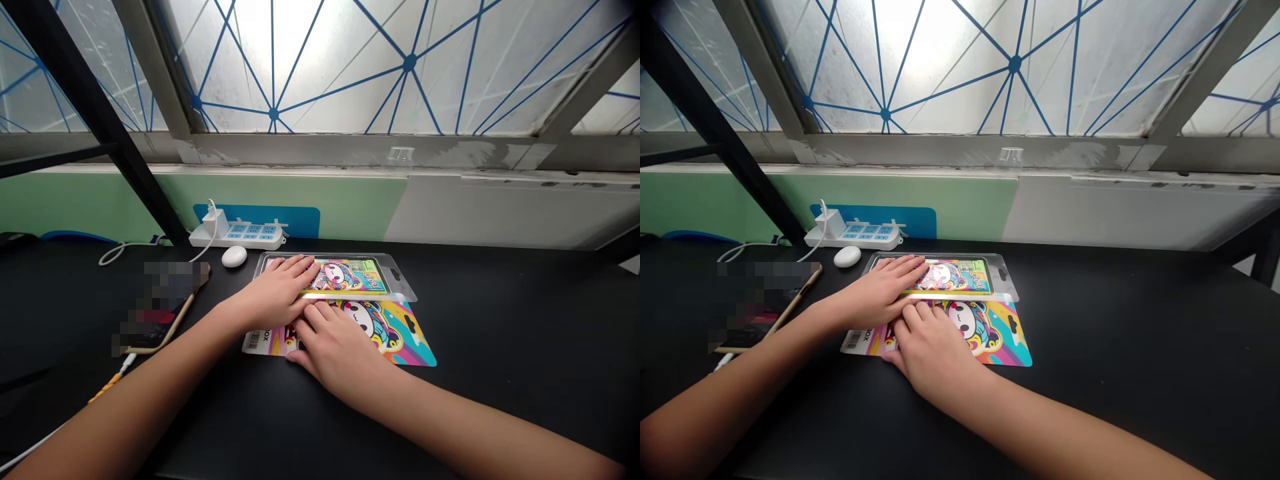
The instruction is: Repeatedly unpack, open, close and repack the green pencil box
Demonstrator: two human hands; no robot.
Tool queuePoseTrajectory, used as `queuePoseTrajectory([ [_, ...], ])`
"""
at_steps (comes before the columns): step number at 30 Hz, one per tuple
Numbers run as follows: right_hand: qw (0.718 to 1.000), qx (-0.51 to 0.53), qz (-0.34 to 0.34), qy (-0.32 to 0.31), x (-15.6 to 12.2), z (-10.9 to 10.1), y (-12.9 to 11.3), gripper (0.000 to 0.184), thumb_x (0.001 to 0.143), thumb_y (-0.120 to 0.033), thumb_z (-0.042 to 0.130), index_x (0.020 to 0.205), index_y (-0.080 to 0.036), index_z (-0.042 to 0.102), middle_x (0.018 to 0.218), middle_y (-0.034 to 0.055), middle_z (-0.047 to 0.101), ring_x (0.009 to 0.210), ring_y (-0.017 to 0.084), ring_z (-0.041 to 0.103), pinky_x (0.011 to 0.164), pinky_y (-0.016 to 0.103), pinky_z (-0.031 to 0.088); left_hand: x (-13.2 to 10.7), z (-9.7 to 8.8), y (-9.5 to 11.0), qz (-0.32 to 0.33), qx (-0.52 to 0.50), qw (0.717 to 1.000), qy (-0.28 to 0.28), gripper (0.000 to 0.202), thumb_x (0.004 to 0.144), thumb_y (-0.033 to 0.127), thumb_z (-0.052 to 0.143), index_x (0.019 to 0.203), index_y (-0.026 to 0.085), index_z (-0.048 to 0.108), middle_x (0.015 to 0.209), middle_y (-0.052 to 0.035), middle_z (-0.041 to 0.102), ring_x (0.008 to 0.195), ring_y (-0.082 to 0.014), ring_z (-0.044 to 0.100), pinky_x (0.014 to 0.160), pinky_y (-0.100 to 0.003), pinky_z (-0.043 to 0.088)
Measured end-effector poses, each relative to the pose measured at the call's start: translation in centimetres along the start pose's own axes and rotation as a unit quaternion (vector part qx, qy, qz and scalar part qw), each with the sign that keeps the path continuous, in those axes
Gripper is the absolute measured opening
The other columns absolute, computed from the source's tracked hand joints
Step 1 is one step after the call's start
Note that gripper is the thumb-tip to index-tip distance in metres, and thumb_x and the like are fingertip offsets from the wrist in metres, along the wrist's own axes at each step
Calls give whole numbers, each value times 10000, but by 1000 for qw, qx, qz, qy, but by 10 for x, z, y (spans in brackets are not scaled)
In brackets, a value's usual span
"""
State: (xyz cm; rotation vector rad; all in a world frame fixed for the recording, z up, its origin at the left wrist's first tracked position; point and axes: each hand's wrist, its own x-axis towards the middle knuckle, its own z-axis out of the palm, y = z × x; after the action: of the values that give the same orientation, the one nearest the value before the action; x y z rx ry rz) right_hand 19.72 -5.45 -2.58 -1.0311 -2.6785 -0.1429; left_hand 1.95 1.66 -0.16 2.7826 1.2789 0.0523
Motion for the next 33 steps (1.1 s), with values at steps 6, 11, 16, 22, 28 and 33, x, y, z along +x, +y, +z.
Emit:
queuePoseTrajectory([
  [6, 1000, -5, -22, 1, -3, -3, 3, 388, 1010, -415, 543, 1209, -113, 684, 1135, 151, 683, 1060, 316, 614, 940, 461, 538, -1, -3, -4, 7, -27, 1000, 11, 636, 1043, 489, 385, 1615, 218, 322, 1707, -87, 246, 1570, -298, 232, 1250, -492, 191],
  [11, 998, -6, -56, 31, -7, -2, 3, 331, 1020, -376, 522, 1118, -122, 710, 1062, 125, 695, 995, 286, 625, 907, 428, 519, 1, -5, -2, -3, -50, 999, 12, 638, 1066, 549, 301, 1607, 214, 347, 1705, -82, 249, 1574, -297, 225, 1247, -494, 192],
  [16, 995, 18, -41, 90, -2, -19, 35, 353, 1046, -256, 422, 827, -180, 689, 840, 81, 657, 772, 214, 591, 717, 358, 477, 4, -3, 2, -27, -36, 999, 27, 563, 1089, 448, 261, 1582, 215, 397, 1686, -66, 316, 1558, -286, 273, 1233, -499, 238],
  [22, 985, 21, 170, 33, 1, -27, 134, 366, 963, -526, 558, 1042, -195, 691, 1022, 121, 658, 942, 287, 638, 807, 434, 535, 5, -1, 2, -20, -25, 999, 35, 558, 1090, 464, 254, 1565, 222, 415, 1672, -70, 352, 1547, -288, 296, 1228, -515, 253],
  [28, 966, 156, 187, -84, -7, -34, 169, 649, 807, -708, 653, 1227, -214, 683, 1142, 136, 637, 1013, 297, 661, 864, 425, 585, 6, -3, 3, -23, -29, 998, 42, 547, 1085, 462, 282, 1554, 221, 427, 1663, -68, 373, 1540, -273, 315, 1229, -491, 258],
  [33, 956, 145, 222, -126, -5, -40, 163, 742, 763, -684, 698, 1311, -185, 653, 1195, 159, 605, 1049, 315, 659, 882, 426, 594, 5, -3, 4, -29, -43, 997, 49, 535, 1083, 455, 306, 1535, 209, 452, 1649, -77, 398, 1536, -279, 323, 1229, -503, 258],
])
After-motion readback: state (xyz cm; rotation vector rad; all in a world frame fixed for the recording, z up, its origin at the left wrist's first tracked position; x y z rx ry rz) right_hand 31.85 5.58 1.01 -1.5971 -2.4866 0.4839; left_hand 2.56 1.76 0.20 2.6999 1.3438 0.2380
